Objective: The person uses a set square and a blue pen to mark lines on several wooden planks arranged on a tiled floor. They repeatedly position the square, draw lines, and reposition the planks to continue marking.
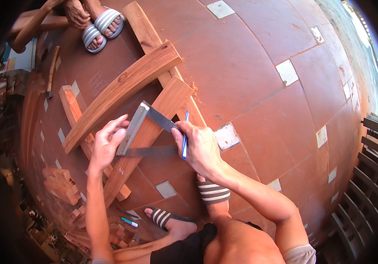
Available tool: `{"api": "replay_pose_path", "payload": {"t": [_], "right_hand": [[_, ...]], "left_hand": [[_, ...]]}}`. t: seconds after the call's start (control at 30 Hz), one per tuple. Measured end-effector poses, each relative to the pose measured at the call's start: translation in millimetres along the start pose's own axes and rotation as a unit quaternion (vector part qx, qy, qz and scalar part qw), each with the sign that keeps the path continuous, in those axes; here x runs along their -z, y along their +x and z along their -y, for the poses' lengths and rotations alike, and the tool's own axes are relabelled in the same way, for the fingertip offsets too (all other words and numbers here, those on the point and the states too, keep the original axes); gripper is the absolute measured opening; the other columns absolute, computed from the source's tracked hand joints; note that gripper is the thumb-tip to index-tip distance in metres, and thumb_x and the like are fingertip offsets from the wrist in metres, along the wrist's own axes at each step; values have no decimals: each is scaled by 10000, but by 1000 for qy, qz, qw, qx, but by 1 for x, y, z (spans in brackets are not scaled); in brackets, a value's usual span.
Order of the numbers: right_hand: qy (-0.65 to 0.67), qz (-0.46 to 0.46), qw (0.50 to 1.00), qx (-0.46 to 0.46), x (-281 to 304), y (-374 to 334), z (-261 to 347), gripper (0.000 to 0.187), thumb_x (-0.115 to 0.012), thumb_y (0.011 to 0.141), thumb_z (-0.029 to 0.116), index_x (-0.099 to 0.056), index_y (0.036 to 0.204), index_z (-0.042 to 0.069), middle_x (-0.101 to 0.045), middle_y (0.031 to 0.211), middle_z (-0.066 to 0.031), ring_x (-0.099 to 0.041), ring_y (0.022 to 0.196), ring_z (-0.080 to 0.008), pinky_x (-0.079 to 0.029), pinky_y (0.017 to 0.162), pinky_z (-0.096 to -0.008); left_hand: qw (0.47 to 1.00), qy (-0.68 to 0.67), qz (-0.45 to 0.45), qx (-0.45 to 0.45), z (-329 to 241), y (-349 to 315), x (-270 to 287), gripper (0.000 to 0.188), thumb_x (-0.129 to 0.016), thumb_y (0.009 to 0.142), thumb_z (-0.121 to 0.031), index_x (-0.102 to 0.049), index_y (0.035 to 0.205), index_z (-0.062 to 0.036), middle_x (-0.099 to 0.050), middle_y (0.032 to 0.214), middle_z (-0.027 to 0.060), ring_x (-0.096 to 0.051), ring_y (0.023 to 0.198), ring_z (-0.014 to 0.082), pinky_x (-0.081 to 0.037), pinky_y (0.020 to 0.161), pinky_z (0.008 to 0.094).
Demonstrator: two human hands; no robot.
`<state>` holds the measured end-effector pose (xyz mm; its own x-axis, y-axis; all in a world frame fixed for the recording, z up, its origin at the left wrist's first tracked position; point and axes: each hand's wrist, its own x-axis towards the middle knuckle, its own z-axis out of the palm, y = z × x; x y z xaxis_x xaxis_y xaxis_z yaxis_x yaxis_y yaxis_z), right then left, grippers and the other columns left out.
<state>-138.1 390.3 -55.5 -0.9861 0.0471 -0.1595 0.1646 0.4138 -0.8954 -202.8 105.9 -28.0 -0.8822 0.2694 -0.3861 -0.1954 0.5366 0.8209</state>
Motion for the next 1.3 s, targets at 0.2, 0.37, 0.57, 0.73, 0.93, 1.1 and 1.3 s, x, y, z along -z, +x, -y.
{"api": "replay_pose_path", "payload": {"t": [0.2, 0.37, 0.57, 0.73, 0.93, 1.1, 1.3], "right_hand": [[18, -1, 999, -30, -6, -1, -5, 206, -738, 989, 155, -742, 1133, 7, -698, 807, -253, -727, 730, -428, -568, 660, -446], [22, -27, 999, -10, -2, -5, -12, 239, -757, 964, 141, -736, 1151, -6, -721, 871, -258, -741, 795, -426, -578, 707, -442], [7, -26, 1000, -14, 10, -7, -18, 260, -756, 984, 132, -725, 1196, -17, -748, 874, -199, -729, 728, -270, -566, 685, -367], [38, -44, 998, -27, 13, -9, -16, 241, -752, 967, 123, -725, 1162, -17, -725, 879, -239, -739, 787, -405, -575, 706, -442], [46, -47, 998, -19, 13, -9, -16, 229, -749, 968, 112, -723, 1153, -21, -726, 884, -242, -741, 796, -404, -575, 706, -441], [45, -43, 998, -23, 12, -10, -18, 229, -750, 966, 109, -723, 1154, -18, -727, 887, -246, -742, 803, -409, -577, 712, -445], [-18, -51, 998, -16, 20, -4, -24, 305, -742, 960, 116, -715, 1245, 13, -756, 895, -203, -755, 814, -361, -589, 739, -436]], "left_hand": [[998, 33, -47, -15, -6, 22, -33, 501, -825, 931, -170, -702, 1386, 0, -674, 916, 49, -612, 852, 111, -523, 808, 311], [997, 59, -50, 8, -7, 27, -38, 472, -819, 943, -173, -714, 1374, -12, -699, 880, 49, -631, 832, 109, -530, 798, 323], [995, 83, -39, 36, -17, 36, -46, 497, -800, 981, -188, -676, 1414, 22, -759, 1127, 39, -634, 1013, 81, -527, 959, 291], [994, 95, -43, 19, -21, 38, -49, 478, -787, 989, -174, -676, 1402, 39, -774, 1209, 79, -659, 1075, 100, -523, 1006, 304], [994, 99, -33, 19, -21, 38, -45, 470, -779, 992, -161, -674, 1401, 45, -773, 1201, 69, -647, 1081, 94, -517, 1006, 302], [994, 82, -59, -28, -15, 37, -50, 462, -792, 975, -185, -697, 1361, 51, -631, 871, 40, -565, 832, 101, -502, 814, 294], [993, 97, -60, -16, -18, 37, -51, 463, -789, 974, -175, -693, 1372, 40, -658, 915, 33, -578, 863, 99, -502, 841, 293]]}}
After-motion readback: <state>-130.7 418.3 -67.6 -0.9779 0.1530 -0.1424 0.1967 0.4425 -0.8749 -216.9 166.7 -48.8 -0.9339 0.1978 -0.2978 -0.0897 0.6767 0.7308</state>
